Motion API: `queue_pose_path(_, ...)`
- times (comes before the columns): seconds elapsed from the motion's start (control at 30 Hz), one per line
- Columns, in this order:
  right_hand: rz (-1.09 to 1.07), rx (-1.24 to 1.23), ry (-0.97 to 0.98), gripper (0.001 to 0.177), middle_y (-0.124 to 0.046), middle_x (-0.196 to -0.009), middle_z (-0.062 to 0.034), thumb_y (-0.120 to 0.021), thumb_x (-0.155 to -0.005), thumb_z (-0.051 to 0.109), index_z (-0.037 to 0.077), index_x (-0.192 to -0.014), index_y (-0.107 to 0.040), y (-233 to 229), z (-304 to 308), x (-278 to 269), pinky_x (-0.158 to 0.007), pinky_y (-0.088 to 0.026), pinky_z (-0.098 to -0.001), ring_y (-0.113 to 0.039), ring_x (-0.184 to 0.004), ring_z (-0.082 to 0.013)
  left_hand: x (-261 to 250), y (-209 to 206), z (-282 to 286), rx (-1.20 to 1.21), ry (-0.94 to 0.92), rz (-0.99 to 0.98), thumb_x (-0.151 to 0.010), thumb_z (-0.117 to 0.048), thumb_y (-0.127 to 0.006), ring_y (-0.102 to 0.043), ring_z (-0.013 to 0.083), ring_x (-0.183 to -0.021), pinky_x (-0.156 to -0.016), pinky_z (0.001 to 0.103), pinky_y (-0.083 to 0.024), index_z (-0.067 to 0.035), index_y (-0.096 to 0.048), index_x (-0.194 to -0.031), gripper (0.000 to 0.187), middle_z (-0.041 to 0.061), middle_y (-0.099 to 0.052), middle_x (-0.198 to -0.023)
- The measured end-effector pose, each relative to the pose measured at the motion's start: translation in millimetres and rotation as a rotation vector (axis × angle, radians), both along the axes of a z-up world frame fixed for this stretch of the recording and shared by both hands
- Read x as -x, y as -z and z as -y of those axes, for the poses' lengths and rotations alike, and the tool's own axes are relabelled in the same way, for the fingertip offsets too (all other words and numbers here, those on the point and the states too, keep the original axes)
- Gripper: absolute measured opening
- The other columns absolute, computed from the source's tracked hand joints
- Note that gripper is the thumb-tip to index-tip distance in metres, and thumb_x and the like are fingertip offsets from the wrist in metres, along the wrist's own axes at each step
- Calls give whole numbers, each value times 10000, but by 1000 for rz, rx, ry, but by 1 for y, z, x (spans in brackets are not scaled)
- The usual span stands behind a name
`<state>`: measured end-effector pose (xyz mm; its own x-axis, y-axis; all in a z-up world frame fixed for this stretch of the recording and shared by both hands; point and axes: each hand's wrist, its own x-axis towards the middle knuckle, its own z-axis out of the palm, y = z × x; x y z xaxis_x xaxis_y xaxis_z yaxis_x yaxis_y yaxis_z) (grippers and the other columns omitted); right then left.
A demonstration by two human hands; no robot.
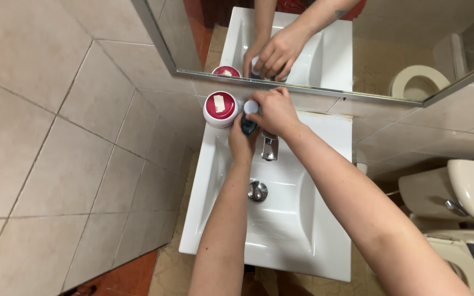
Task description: Organizing various toiletries and cleaning supplies from the sink and toilet area into a drawer and onto a rolling cart.
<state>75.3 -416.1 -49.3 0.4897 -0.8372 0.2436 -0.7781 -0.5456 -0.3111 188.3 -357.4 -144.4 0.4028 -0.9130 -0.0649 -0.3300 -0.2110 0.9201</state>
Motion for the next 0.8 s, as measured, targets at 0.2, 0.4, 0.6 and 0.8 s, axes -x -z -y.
queue_pose_path(0.2, 119, -33, -62, 349, -726, -814, -5, -873, -820, 410, 153, -1000, -721, -31, -29, -11, -1154, -259, -487, -668, -925, -201, -24, -2, -40, 218, -3, -163, -842, -406, -835, -664, 235, -1186, -1050, 425, -511, -284, -661, -1281, 488, -5, -731, -1194)
queue_pose_path(0.4, 367, -390, -113, 379, -682, -725, -67, -851, -824, 410, 85, -950, -700, -102, -68, -20, -777, -488, -414, -596, -678, -246, -56, -22, -97, 343, 48, -219, -876, -404, -822, -694, 210, -1093, -980, 405, -534, -199, -683, -1243, 443, 50, -745, -1092)
queue_pose_path(0.6, 414, -668, -85, 255, -522, -558, -7, -805, -860, 317, 84, -961, -779, -141, -128, -18, -606, -481, -323, -527, -541, -156, -70, -86, -153, 233, 295, -355, -884, -380, -810, -668, 118, -979, -931, 348, -552, -173, -722, -1106, 317, 3, -747, -943)
queue_pose_path(0.8, 568, -717, -115, 170, -477, -495, 32, -747, -932, 235, 77, -981, -784, -111, -139, 21, -563, -454, -256, -508, -509, -108, -54, -115, -174, 135, 500, -395, -895, -429, -793, -690, 100, -926, -910, 319, -552, -174, -740, -1018, 287, 3, -765, -892)
